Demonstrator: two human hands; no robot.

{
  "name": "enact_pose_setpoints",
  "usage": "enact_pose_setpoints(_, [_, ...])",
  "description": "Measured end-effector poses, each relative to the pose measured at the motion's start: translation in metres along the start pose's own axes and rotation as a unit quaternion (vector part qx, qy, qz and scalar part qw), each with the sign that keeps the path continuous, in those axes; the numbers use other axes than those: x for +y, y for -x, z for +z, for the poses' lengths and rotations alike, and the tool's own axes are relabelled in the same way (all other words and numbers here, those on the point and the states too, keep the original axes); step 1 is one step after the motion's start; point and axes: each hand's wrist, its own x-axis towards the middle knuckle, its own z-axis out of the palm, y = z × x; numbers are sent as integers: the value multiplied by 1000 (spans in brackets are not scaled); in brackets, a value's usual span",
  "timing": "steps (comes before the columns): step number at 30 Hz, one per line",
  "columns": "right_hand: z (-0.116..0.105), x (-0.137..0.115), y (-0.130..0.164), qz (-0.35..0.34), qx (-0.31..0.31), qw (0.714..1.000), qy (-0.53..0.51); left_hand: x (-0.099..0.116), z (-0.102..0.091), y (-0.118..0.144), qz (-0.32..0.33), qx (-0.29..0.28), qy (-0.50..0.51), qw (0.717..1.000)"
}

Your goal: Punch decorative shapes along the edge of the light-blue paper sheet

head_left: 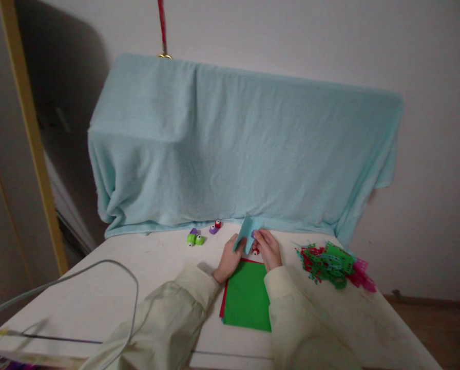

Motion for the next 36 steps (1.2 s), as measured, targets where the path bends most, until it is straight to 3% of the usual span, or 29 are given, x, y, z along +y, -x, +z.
enact_pose_setpoints(8, [-3,2,-1,7,-9,1000,-5,-6,4,0,-19,6,11,1000])
enact_pose_setpoints(13, [-1,1,-2,12,20,999,-25,-7,3,1,-27,-2,12,1000])
enact_pose_setpoints(25, [-2,3,-3,32,23,999,-37,-10,1,-3,36,-25,-20,999])
enact_pose_setpoints(36, [-3,3,-3,15,23,999,-43,-6,0,-2,40,-29,-37,998])
